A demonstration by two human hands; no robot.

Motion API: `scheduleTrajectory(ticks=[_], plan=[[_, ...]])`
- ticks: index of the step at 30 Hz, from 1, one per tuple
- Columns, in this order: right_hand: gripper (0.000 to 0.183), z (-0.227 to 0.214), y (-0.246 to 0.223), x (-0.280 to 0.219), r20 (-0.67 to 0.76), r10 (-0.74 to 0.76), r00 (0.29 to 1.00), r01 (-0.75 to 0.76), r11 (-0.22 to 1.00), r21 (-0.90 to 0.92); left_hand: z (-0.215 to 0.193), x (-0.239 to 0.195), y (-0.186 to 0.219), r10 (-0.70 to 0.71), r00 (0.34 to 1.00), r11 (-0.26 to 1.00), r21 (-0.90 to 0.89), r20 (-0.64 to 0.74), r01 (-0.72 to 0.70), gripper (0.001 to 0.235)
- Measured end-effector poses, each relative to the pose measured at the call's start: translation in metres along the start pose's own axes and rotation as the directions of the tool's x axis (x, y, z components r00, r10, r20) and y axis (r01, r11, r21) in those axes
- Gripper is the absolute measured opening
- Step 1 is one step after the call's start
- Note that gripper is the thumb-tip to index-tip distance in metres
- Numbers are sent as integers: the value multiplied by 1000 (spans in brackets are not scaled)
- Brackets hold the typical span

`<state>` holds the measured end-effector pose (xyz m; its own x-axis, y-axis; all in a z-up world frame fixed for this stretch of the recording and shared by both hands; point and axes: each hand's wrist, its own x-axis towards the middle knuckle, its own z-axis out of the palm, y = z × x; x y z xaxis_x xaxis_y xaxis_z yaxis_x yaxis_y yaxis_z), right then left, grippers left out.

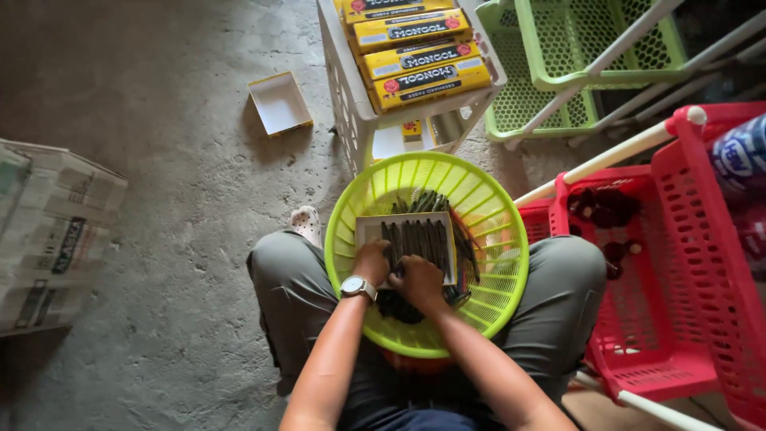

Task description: The person places bundles of pencils into small cardboard boxes, ensuring they are aligned before closing the boxes.

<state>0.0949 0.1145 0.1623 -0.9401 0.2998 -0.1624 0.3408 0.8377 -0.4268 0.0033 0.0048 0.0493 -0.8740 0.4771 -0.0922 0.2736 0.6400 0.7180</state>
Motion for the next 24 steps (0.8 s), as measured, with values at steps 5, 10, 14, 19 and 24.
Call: scheduleTrajectory(ticks=[5, 10, 14, 19, 24], plan=[[30, 11, 13, 11, 1, -12, 1000, 12, 1000, -20, 23, 4, -14, 57, 997, 998, 18, -58, -56, 40], [28, 13, 19, 9, -3, 3, 1000, -3, 1000, -31, 15, -3, -3, 68, 997, 997, 42, -46, -66, 39], [26, 8, 20, 8, -27, 16, 1000, -14, 999, 52, -9, -10, 19, 27, 1000, 1000, -10, -7, -27, 37], [25, 15, 30, 9, -14, 36, 999, -36, 999, 31, -13, -10, 24, 48, 998, 999, -16, 31, -47, 37], [30, 10, 29, 9, 50, 77, 996, -74, 995, -62, -14, -12, 25, 94, 996, 995, -39, 7, -94, 38]])
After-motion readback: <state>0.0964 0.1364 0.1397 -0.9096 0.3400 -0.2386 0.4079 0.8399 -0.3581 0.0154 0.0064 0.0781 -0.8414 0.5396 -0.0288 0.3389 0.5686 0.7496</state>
